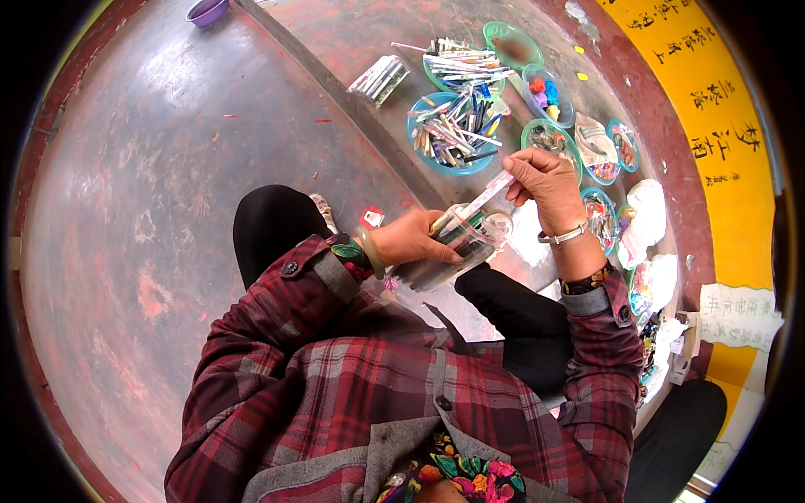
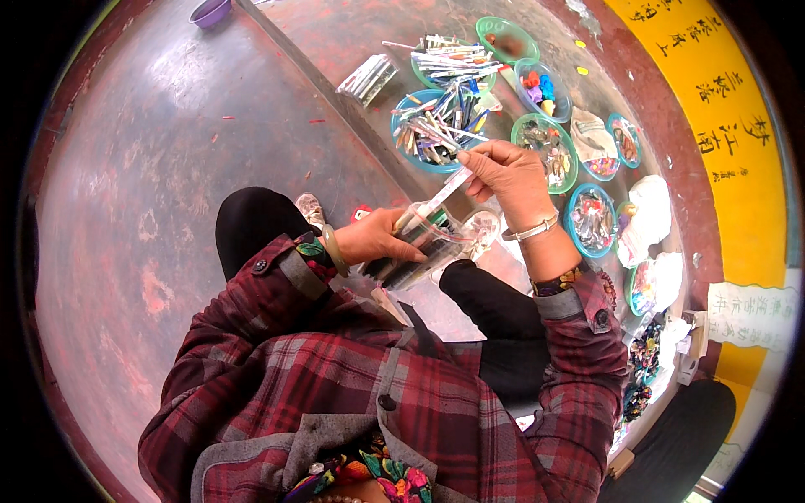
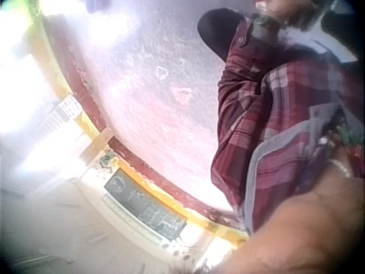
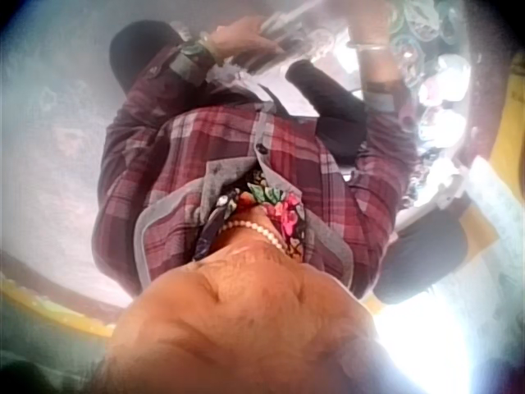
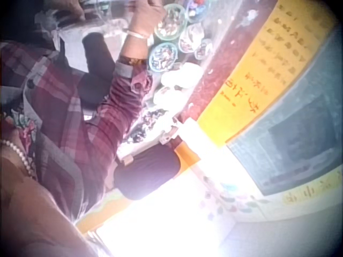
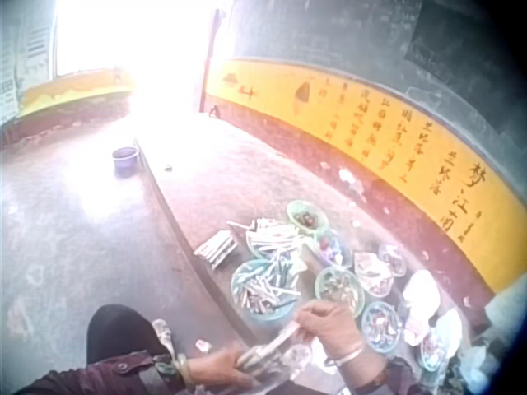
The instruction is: The person sits on the floor and sorts pens from a clear plastic bag into a green plastic bowl. They repeatedly pick up individual pens, inspect them, and place them into the bowl.
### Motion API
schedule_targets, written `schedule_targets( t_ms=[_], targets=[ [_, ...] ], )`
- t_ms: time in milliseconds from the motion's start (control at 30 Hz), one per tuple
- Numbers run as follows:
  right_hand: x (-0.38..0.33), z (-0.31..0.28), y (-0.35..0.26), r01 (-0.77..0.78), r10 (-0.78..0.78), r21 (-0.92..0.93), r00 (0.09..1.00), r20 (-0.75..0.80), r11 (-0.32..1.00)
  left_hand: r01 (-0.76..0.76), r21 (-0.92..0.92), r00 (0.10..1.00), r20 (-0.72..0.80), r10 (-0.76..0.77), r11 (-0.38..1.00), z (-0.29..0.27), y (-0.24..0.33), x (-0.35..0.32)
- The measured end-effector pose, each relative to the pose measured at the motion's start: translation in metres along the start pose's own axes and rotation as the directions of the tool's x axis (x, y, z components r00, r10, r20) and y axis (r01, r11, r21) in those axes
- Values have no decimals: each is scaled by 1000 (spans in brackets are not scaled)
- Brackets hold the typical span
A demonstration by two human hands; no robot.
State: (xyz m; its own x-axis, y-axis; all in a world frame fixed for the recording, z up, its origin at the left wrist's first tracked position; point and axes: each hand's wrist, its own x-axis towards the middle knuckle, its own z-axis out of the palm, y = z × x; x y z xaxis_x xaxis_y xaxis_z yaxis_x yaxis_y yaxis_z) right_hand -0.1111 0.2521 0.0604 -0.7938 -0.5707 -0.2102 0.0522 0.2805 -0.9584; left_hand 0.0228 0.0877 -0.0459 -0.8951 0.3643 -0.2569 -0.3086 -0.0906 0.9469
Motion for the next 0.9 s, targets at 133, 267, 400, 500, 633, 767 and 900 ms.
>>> schedule_targets(
  t_ms=[133, 267, 400, 500, 633, 767, 900],
  targets=[
    [-2, 2, 2, -6, 7, -33, 1000, 27, 999, -23, -163, 999, 42, 30, 986, 8, -3, -2],
    [-4, 3, 11, -165, 176, -79, 973, 147, 983, 111, -262, 985, 154, -72, 959, 20, -12, -8],
    [-8, 12, 25, -272, 296, -138, 935, 198, 952, 182, -326, 979, 151, -139, 928, 26, -26, -8],
    [-12, 19, 36, -268, 306, -184, 924, 230, 946, 207, -411, 976, 142, -162, 888, 26, -29, -6],
    [-18, 33, 49, -175, 224, -224, 950, 216, 959, 235, -480, 971, 156, -181, 845, 25, -32, -6],
    [-16, 32, 46, -200, 234, -163, 945, 229, 966, 210, -483, 976, 151, -155, 850, 23, -36, -5],
    [-12, 23, 51, -254, 258, -47, 934, 246, 966, 191, -456, 980, 132, -147, 869, 21, -28, -7]
  ],
)
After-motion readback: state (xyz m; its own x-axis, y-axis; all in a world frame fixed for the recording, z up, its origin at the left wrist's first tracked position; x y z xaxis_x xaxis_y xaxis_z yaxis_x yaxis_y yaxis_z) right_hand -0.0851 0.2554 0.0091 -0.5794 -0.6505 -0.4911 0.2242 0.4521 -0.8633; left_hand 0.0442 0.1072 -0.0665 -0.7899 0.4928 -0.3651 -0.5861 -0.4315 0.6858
